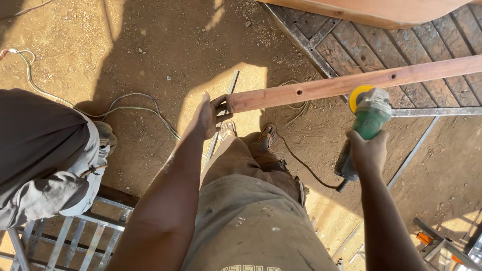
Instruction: Sanding a wooden plank using an angle grinder
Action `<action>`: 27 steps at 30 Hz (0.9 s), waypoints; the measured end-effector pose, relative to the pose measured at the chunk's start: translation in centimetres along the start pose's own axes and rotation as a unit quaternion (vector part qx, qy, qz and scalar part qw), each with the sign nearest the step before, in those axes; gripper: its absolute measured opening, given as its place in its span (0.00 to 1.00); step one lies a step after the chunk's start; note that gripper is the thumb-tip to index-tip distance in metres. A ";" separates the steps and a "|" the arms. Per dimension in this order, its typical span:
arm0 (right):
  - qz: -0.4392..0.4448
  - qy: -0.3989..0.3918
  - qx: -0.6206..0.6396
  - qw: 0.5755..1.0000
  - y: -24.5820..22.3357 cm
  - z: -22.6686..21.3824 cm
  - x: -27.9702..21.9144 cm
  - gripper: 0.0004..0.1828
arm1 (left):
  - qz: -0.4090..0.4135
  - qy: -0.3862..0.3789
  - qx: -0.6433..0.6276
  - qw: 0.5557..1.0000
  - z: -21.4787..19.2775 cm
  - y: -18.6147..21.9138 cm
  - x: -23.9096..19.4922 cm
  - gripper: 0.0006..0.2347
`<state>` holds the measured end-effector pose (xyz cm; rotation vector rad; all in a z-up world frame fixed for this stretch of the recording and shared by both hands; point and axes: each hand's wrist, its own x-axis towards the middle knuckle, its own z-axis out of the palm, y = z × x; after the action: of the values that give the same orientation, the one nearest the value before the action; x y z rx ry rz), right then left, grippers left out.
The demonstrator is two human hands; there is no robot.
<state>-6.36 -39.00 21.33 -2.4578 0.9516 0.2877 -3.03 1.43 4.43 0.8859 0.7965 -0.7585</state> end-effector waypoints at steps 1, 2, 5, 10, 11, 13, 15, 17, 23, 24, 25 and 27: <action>-0.002 -0.003 -0.002 1.000 -0.6 0.4 -0.4 0.35 | 0.000 0.002 -0.004 1.000 -0.3 0.0 0.1 0.36; -0.009 -0.008 0.004 1.000 -1.1 0.8 -0.7 0.34 | 0.002 -0.005 -0.011 1.000 -0.5 -0.1 0.3 0.36; -0.018 -0.042 0.008 0.999 -5.5 2.7 -5.2 0.33 | -0.004 -0.015 -0.026 1.000 -0.9 -0.7 0.3 0.37; -0.084 -0.152 -0.028 0.984 -12.5 7.2 -12.5 0.35 | -0.013 -0.039 -0.048 0.998 -1.7 -0.9 0.0 0.39; -0.122 -0.193 -0.084 0.970 -13.7 7.3 -12.9 0.36 | -0.014 -0.043 -0.054 0.998 -1.3 -0.4 -0.5 0.40; -0.158 -0.226 -0.140 0.951 -15.4 7.1 -13.3 0.38 | -0.014 -0.054 -0.057 0.997 -0.9 0.2 -0.3 0.40; -0.280 -0.242 -0.154 0.916 -16.1 6.4 -13.8 0.33 | -0.040 -0.031 -0.078 0.996 -1.1 -0.4 0.6 0.45; -0.237 -0.230 -0.147 0.932 -14.6 6.4 -13.3 0.35 | -0.031 -0.043 -0.078 0.996 -1.2 -0.7 0.4 0.44; -0.060 -0.138 -0.065 0.986 -9.2 3.8 -7.1 0.35 | 0.005 -0.040 -0.051 0.998 -0.6 0.3 -1.4 0.40; -0.042 -0.098 -0.038 0.994 -7.5 3.1 -5.1 0.35 | 0.004 -0.035 -0.039 0.999 -0.1 0.5 -1.6 0.40; -0.042 -0.094 -0.038 0.994 -6.6 2.3 -3.7 0.35 | 0.005 -0.039 -0.039 0.998 -0.6 0.0 0.3 0.40; -0.004 -0.049 -0.039 0.998 -4.7 0.6 -0.8 0.37 | 0.025 -0.034 0.023 0.999 -1.5 -1.1 4.4 0.36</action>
<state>-3.74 -35.23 22.83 -2.4922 0.9030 0.4472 -2.22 1.27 -0.27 0.9136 0.6958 -0.7617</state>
